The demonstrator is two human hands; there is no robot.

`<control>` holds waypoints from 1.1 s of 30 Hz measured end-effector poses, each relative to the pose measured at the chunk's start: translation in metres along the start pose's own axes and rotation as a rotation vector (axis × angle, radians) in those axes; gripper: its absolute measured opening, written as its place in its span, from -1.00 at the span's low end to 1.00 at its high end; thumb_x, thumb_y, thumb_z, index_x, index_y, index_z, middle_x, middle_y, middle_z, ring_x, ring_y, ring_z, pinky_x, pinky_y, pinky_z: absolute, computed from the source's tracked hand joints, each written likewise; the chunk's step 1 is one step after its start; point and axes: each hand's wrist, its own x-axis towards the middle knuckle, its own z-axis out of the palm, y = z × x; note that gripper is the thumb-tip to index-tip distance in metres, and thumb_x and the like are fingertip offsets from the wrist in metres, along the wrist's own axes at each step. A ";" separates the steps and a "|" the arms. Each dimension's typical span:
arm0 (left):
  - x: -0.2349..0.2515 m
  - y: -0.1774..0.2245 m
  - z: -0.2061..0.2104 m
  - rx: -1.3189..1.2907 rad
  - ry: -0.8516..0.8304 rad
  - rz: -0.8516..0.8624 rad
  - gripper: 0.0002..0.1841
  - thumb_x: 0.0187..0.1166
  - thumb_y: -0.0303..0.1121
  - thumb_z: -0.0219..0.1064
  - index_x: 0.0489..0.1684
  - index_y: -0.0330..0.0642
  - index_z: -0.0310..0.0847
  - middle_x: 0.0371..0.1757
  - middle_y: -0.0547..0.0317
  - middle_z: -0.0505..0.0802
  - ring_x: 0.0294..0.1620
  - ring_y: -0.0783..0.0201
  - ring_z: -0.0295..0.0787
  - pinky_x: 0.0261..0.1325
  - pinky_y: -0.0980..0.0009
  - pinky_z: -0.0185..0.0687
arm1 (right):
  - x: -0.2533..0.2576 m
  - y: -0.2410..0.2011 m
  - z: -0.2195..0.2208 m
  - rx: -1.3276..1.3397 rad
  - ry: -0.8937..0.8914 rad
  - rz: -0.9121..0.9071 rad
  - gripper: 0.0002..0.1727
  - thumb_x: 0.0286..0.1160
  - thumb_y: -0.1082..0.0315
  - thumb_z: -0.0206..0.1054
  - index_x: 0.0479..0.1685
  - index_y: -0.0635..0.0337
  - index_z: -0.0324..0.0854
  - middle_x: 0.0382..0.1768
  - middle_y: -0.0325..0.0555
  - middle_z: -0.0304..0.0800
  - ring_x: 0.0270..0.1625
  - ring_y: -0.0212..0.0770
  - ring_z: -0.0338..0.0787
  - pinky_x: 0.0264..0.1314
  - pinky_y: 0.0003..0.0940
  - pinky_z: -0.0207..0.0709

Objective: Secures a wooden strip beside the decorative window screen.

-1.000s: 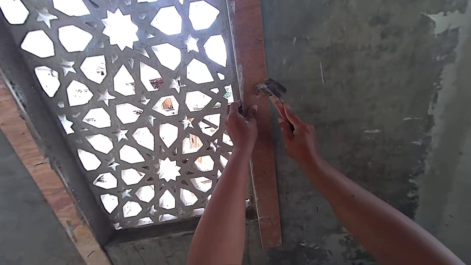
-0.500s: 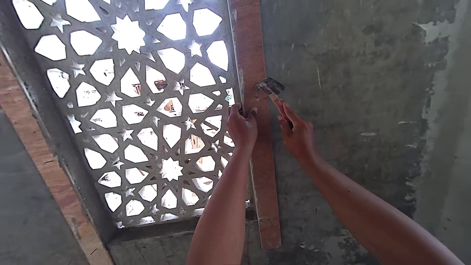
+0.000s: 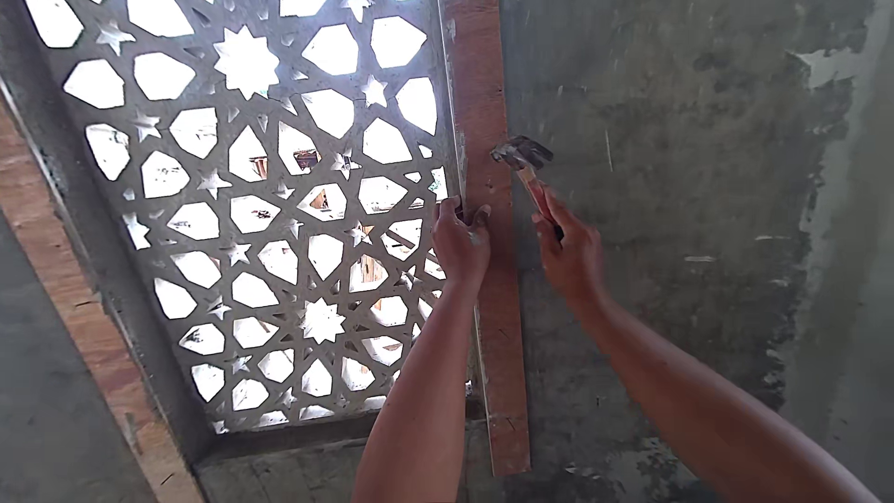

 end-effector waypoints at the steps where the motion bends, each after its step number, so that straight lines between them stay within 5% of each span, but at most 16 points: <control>1: 0.001 0.000 -0.001 -0.011 -0.013 -0.009 -0.51 0.55 -0.14 0.51 0.29 -0.29 0.62 0.23 -0.16 0.74 0.10 -0.02 0.78 0.16 0.00 0.70 | -0.013 0.000 0.001 0.035 0.028 -0.001 -0.46 0.82 0.29 0.12 0.77 0.06 0.36 0.09 0.13 0.84 -0.24 -0.06 0.81 -0.20 -0.09 0.69; 8: 0.005 -0.001 0.001 -0.025 -0.008 -0.036 -0.54 0.46 -0.19 0.58 0.22 -0.28 0.67 0.15 -0.07 0.76 0.07 0.09 0.78 0.16 0.11 0.69 | -0.076 -0.003 0.018 0.298 0.077 0.079 -0.44 0.77 0.33 -0.08 0.70 0.31 0.38 -0.18 -0.01 0.78 -0.35 -0.46 0.64 -0.27 -0.56 0.56; 11: 0.006 -0.002 0.003 -0.027 0.002 -0.025 -0.53 0.45 -0.18 0.59 0.22 -0.28 0.67 0.14 -0.07 0.77 0.06 0.11 0.80 0.15 0.14 0.72 | -0.076 0.005 0.028 0.312 0.122 -0.028 -0.47 0.83 0.33 -0.03 0.63 0.51 0.36 -0.28 0.01 0.74 -0.37 -0.42 0.68 -0.29 -0.55 0.64; 16: 0.006 -0.004 0.003 -0.047 -0.016 -0.030 -0.52 0.47 -0.16 0.58 0.24 -0.26 0.65 0.15 -0.05 0.77 0.07 0.13 0.80 0.17 0.13 0.71 | -0.072 0.016 0.035 0.338 0.120 -0.087 -0.47 0.87 0.27 0.00 0.70 0.34 0.38 -0.32 -0.04 0.75 -0.41 -0.42 0.64 -0.33 -0.53 0.60; 20: 0.005 -0.008 0.004 -0.082 0.022 0.027 -0.55 0.44 -0.22 0.59 0.18 -0.31 0.67 0.07 -0.06 0.77 0.03 0.12 0.78 0.15 0.15 0.70 | -0.075 0.007 0.040 0.296 0.267 -0.239 -0.48 0.93 0.15 -0.07 0.40 0.47 0.52 -0.40 -0.03 0.65 -0.38 -0.40 0.66 -0.26 -0.52 0.63; 24: 0.003 -0.004 0.003 -0.054 0.013 0.022 -0.60 0.49 -0.25 0.54 0.17 -0.31 0.67 0.07 -0.09 0.76 0.05 0.05 0.75 0.14 0.06 0.65 | -0.061 0.011 0.043 0.190 0.097 -0.173 -0.50 0.79 0.39 0.08 0.65 0.34 0.44 0.09 0.20 0.86 -0.09 -0.19 0.86 0.01 -0.38 0.70; 29: 0.002 -0.006 0.000 -0.048 0.005 0.057 -0.56 0.52 -0.18 0.53 0.20 -0.33 0.64 0.10 -0.15 0.75 0.08 -0.03 0.75 0.15 0.00 0.66 | -0.073 0.008 0.038 0.311 0.265 -0.272 -0.50 0.93 0.11 -0.08 0.29 0.39 0.56 -0.45 -0.07 0.61 -0.42 -0.39 0.65 -0.34 -0.49 0.61; 33: 0.002 -0.007 0.000 -0.033 0.008 0.060 -0.54 0.53 -0.17 0.52 0.22 -0.32 0.65 0.11 -0.14 0.76 0.08 -0.01 0.77 0.16 0.02 0.69 | -0.064 0.015 0.048 0.214 0.202 -0.202 -0.51 0.85 0.29 0.02 0.52 0.50 0.50 -0.25 0.15 0.80 -0.31 -0.26 0.76 -0.17 -0.41 0.69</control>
